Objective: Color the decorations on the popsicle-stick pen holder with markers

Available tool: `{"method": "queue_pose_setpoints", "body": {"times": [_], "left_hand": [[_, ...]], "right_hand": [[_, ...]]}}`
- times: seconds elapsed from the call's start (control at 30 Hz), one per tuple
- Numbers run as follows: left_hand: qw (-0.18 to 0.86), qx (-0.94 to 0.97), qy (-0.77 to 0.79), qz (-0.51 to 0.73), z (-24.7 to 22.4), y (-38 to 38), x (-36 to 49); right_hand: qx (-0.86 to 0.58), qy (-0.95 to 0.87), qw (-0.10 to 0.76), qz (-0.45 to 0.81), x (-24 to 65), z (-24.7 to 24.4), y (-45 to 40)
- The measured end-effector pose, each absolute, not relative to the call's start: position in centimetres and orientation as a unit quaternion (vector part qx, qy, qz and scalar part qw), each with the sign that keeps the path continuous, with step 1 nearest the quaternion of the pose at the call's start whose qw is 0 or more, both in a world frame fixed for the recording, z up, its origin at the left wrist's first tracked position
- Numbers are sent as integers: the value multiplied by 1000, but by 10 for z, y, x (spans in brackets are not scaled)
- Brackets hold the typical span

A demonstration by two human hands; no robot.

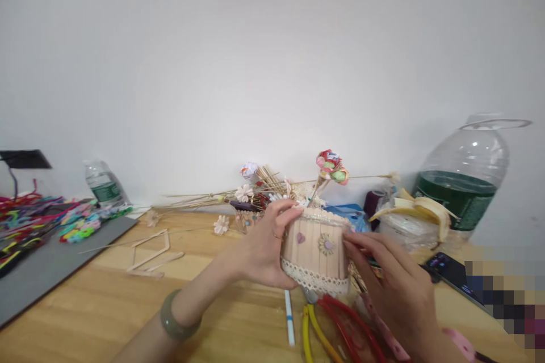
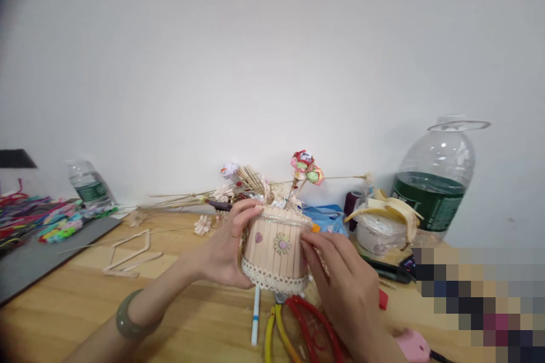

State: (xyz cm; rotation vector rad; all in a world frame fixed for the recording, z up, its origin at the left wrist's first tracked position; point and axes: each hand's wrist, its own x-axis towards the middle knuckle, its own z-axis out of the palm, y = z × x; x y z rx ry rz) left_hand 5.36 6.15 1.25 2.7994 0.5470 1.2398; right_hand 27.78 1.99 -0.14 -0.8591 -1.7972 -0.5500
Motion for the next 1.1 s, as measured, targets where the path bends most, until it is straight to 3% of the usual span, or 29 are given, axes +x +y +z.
{"method": "queue_pose_setpoints", "body": {"times": [0.3, 0.57, 0.73, 1.0, 1.1], "left_hand": [[-10, 915, 162, 369, 17, 59, 54], [-15, 920, 135, 367, 22, 55, 55], [0, 919, 167, 358, 16, 56, 58], [20, 898, 178, 401, 19, 58, 56], [-5, 878, 220, 424, 23, 53, 57]], "right_hand": [[-330, -793, 425, -286, 286, 5, 23], [-333, -823, 401, -225, 292, 7, 24], [-356, -804, 459, -124, 287, 7, 26], [-411, -614, 665, 107, 295, 4, 35], [-409, -576, 680, 199, 295, -8, 44]]}}
